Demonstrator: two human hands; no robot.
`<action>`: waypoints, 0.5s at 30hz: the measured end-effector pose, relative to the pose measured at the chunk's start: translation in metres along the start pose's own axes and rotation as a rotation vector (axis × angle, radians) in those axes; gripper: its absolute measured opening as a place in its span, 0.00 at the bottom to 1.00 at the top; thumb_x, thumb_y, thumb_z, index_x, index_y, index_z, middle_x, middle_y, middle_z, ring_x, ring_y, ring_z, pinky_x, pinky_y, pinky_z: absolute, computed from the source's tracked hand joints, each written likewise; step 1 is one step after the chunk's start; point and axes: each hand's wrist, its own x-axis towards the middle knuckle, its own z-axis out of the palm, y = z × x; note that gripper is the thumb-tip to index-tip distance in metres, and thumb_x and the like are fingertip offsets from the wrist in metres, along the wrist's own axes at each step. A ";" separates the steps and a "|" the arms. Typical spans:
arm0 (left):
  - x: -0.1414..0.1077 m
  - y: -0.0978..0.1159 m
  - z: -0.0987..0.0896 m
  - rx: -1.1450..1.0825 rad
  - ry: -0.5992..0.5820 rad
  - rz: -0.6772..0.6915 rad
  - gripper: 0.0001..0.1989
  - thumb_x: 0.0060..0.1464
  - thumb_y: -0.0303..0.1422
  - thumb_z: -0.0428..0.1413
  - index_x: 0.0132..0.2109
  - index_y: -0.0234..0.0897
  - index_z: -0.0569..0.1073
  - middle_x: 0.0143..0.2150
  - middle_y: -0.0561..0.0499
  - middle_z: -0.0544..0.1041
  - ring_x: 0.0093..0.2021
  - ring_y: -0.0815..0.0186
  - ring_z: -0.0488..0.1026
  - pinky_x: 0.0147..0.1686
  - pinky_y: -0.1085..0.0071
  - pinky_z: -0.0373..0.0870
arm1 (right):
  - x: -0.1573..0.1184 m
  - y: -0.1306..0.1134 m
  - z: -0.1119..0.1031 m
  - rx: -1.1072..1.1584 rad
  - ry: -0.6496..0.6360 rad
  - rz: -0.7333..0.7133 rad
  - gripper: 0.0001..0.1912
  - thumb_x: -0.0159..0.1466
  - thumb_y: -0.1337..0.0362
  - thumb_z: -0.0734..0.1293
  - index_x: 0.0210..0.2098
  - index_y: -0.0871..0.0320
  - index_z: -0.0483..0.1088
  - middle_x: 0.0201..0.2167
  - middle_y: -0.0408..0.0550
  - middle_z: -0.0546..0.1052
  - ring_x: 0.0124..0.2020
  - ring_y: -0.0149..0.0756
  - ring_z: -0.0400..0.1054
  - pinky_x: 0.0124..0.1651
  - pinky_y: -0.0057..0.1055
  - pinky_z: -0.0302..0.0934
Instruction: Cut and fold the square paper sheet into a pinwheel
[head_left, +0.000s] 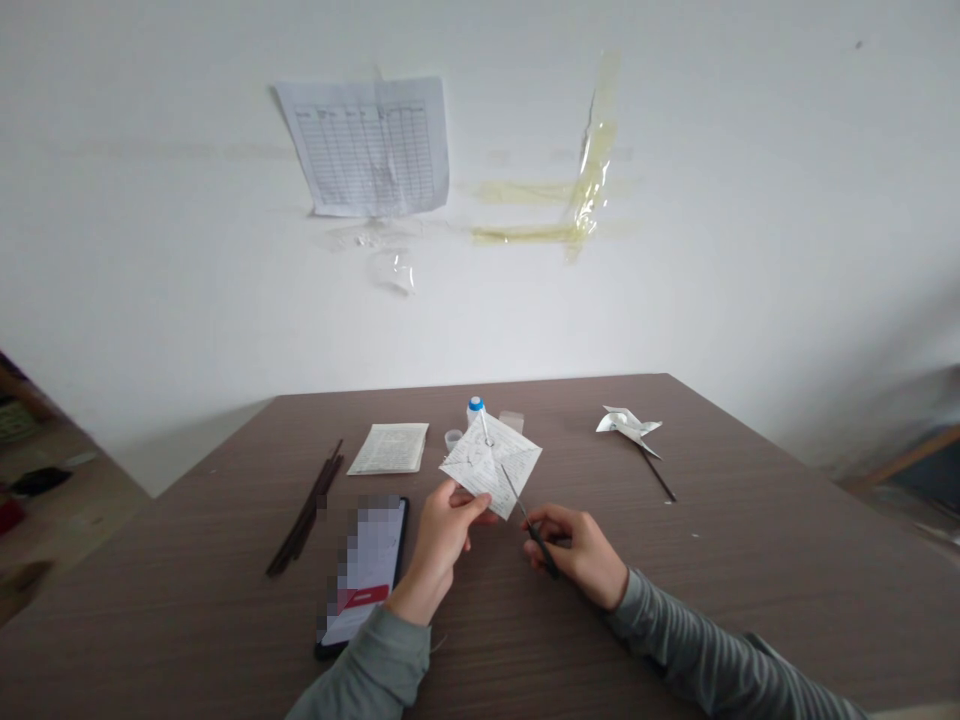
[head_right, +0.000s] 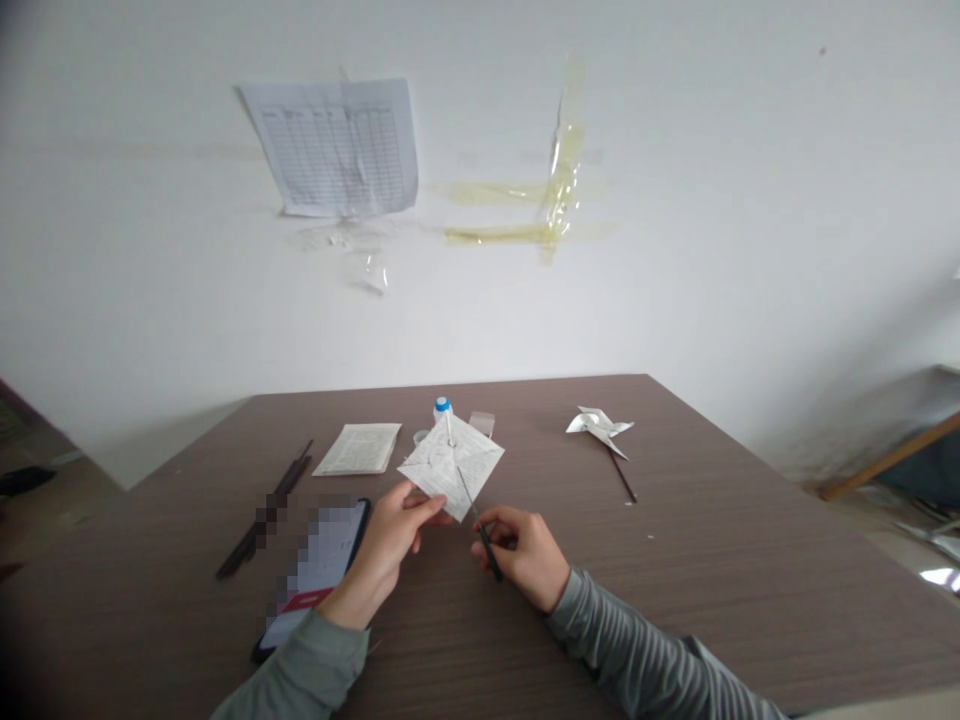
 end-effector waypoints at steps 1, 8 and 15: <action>0.000 -0.001 0.000 0.010 -0.002 -0.018 0.17 0.50 0.32 0.81 0.43 0.41 0.84 0.35 0.47 0.93 0.32 0.56 0.92 0.17 0.79 0.54 | 0.000 0.001 0.000 0.003 0.006 -0.009 0.20 0.60 0.43 0.84 0.42 0.49 0.84 0.25 0.47 0.85 0.27 0.50 0.80 0.39 0.48 0.78; 0.003 -0.008 0.007 0.175 -0.002 -0.130 0.18 0.59 0.30 0.79 0.39 0.44 0.76 0.35 0.49 0.91 0.33 0.56 0.91 0.18 0.77 0.53 | 0.005 0.005 -0.005 0.041 0.044 -0.026 0.22 0.58 0.43 0.85 0.41 0.51 0.86 0.23 0.41 0.83 0.25 0.43 0.76 0.34 0.40 0.74; 0.006 -0.004 0.001 0.621 -0.003 0.083 0.21 0.63 0.26 0.75 0.32 0.45 0.72 0.28 0.59 0.78 0.34 0.60 0.84 0.39 0.67 0.73 | 0.007 -0.002 -0.011 0.035 0.081 -0.042 0.19 0.58 0.45 0.85 0.41 0.49 0.85 0.23 0.45 0.83 0.26 0.49 0.80 0.37 0.46 0.78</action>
